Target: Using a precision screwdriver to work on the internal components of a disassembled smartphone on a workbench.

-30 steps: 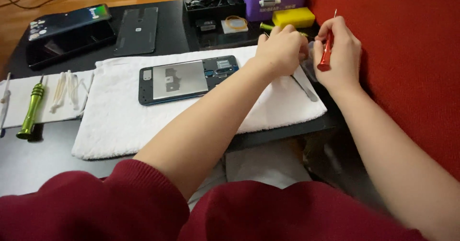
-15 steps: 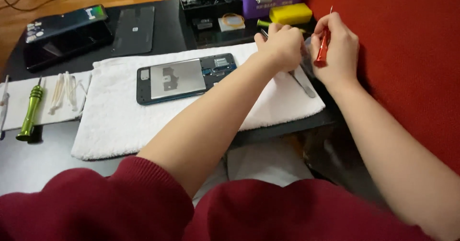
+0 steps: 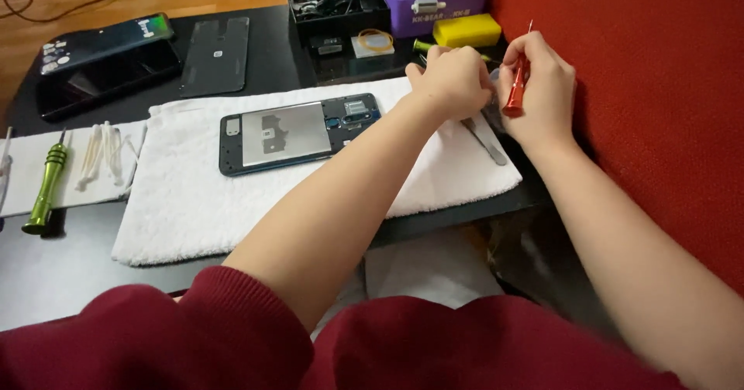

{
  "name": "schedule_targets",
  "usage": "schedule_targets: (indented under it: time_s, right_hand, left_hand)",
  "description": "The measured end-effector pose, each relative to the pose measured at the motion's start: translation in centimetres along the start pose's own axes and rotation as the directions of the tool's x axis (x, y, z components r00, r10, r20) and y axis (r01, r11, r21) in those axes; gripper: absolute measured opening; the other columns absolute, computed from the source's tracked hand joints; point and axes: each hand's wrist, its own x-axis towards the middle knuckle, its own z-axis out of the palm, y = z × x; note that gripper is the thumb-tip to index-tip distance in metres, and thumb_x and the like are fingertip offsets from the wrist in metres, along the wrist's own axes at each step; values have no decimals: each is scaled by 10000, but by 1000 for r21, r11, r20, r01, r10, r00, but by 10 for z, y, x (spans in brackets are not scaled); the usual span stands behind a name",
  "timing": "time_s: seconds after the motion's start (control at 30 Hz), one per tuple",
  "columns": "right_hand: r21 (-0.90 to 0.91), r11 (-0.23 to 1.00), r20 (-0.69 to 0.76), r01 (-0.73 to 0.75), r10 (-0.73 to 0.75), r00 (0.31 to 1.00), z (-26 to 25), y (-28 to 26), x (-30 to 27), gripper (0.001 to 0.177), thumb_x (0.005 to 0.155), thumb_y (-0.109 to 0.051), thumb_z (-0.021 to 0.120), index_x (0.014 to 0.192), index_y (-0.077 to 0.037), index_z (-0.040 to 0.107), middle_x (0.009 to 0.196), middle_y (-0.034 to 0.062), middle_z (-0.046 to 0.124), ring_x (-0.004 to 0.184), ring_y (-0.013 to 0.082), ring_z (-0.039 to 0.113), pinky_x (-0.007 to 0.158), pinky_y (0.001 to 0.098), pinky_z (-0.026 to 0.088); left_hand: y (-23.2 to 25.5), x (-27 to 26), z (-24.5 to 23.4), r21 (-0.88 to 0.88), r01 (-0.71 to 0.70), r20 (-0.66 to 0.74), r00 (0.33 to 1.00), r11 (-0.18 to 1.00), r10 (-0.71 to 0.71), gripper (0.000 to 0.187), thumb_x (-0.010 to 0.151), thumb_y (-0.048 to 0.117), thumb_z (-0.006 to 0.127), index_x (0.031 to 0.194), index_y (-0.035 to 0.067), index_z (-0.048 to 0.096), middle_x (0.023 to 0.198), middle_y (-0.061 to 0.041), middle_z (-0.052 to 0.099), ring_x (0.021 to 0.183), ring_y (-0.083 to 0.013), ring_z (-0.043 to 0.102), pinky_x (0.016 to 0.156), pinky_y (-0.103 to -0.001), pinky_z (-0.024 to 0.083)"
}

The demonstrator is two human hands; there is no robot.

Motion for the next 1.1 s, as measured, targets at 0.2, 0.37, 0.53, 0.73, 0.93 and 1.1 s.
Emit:
schedule_targets:
  time_s: [0.2,0.37,0.53,0.73,0.93,1.1]
  right_hand:
    - [11,1000,-7,-5,5,1000,1,2,1,103,941,15,604,986,-65,559,870,89,617,746,282,566,673,401,432]
    - [16,1000,5,-21,20,1000,-1,0,2,96,926,-5,613,984,-64,564,882,99,633,756,295,583,667,415,439]
    - [21,999,12,-28,28,1000,2,5,1,113,934,9,603,997,-80,572,860,92,639,751,291,596,674,419,451]
    - [90,996,60,9,-15,998,6,0,-2,110,971,-17,658,997,-103,595,777,15,612,685,179,572,706,347,458]
    - [-63,998,144,-9,18,989,7,-4,-2,42,903,-103,687,897,-137,664,795,1,672,720,214,612,580,383,423]
    - [-38,996,162,78,-71,984,9,3,-2,96,918,-51,737,953,-121,682,873,22,700,796,246,626,723,409,479]
  left_hand:
    - [2,7,1,-17,37,57,998,999,-36,198,882,305,568,913,272,760,1138,-11,678,1356,-292,385,971,-574,306]
    - [6,10,5,47,-11,72,997,999,7,264,943,245,441,977,208,700,1202,-42,631,1370,-301,356,1088,-660,249]
    - [-13,18,12,70,-99,-134,985,993,108,254,989,279,446,1095,174,651,1271,-101,583,1269,-369,439,968,-576,417]
    - [-66,-2,-21,-145,-212,-412,901,966,136,14,903,135,535,903,144,525,888,-102,739,796,-369,659,674,-491,472]
    - [-119,-49,-48,-292,-217,-417,905,932,81,98,842,119,716,850,189,650,828,26,729,761,-152,683,692,-331,532]
    - [-126,-68,-49,-427,-284,-450,890,859,70,133,826,101,767,912,127,669,842,-32,767,758,-142,727,700,-294,614]
